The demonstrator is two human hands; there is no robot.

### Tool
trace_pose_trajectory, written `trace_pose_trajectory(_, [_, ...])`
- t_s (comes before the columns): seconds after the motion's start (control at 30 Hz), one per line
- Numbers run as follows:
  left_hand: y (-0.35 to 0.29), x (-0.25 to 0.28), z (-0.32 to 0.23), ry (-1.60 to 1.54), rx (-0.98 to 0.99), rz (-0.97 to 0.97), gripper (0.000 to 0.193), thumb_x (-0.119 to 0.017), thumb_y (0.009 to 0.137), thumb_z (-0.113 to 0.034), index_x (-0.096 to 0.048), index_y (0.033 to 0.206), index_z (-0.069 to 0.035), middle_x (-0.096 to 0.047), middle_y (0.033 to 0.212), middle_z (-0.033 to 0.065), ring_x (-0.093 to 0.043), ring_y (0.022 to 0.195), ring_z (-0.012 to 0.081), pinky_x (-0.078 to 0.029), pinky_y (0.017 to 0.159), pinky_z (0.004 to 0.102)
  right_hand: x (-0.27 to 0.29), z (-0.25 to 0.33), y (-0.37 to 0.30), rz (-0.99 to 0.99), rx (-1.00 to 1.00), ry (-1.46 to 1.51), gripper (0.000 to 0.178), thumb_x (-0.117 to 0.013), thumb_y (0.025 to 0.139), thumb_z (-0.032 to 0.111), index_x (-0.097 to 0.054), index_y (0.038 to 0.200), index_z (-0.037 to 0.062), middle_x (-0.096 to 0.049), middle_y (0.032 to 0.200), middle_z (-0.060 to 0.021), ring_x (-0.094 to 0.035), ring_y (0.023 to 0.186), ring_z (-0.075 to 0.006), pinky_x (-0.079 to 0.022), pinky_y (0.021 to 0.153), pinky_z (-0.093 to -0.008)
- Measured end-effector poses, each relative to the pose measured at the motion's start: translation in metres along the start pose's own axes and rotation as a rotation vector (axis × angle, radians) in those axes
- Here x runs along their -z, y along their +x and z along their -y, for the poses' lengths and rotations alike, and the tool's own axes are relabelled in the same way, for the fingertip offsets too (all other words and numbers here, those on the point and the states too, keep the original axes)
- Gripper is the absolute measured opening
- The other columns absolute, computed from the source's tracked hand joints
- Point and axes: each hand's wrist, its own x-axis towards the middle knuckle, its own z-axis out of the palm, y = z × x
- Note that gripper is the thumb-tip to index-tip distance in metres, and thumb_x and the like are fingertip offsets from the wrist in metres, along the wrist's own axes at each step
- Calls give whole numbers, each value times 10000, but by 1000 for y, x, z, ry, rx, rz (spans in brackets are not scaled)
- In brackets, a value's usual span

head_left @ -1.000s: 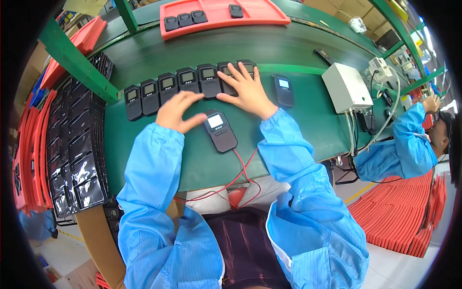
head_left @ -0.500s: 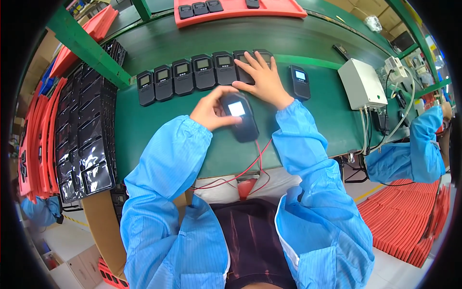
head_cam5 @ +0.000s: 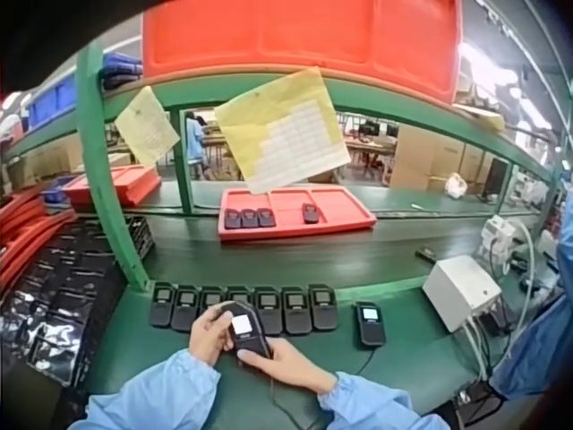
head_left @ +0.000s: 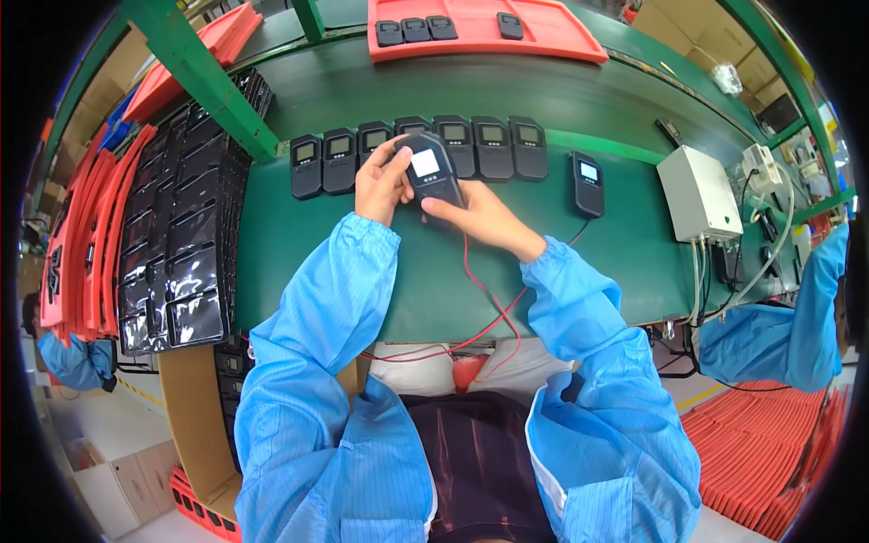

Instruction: The recorder is assembling handheld electronic devices by inserting batteries into them and arranging them on a workbench.

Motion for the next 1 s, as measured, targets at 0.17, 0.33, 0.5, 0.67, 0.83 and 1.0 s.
trace_pose_trajectory(0.17, [-7,-13,-1,-81,0,21,432,-568,957,-307,-523,1316,-72,-621,876,5,-531,665,68,-420,587,215,8,6,-4,11,-204,-9,430,-550,965,401,-601,1139,11,-661,951,-50,-611,834,-113,-493,708,-257])
trace_pose_trajectory(0.33, [-5,-18,-1,-75,-2,13,455,-503,979,-367,-510,1337,-86,-600,935,-5,-528,755,64,-424,649,223,8,-5,0,-49,-165,-187,468,-513,971,448,-605,1142,23,-674,935,-56,-614,826,-118,-496,665,-264])
trace_pose_trajectory(0.5, [-1,-4,9,60,21,52,463,-466,988,-401,-496,1333,-94,-593,1027,15,-538,826,85,-414,672,230,8,-7,3,-75,-153,18,531,-408,994,498,-624,1104,25,-674,893,-67,-619,799,-131,-495,624,-267])
trace_pose_trajectory(0.67, [-7,-19,17,172,-65,114,423,-585,945,-269,-484,1292,-51,-622,1112,60,-588,943,123,-452,795,266,13,-8,0,-93,-132,97,623,-323,1004,535,-641,1043,1,-665,859,-70,-615,772,-141,-498,612,-271])
trace_pose_trajectory(0.83, [-8,-21,13,157,-188,103,458,-684,880,-118,-477,1272,-4,-635,1119,90,-598,1007,148,-458,916,298,12,-6,1,-138,-139,-90,642,-331,1002,540,-655,1007,-15,-665,855,-71,-605,743,-142,-497,603,-278])
trace_pose_trajectory(1.0, [-13,-19,10,115,-130,70,444,-671,895,-142,-478,1270,-2,-638,1099,87,-600,989,143,-464,900,292,16,-8,3,-94,-186,-81,643,-350,998,543,-657,997,-22,-664,860,-80,-598,725,-144,-492,608,-273])
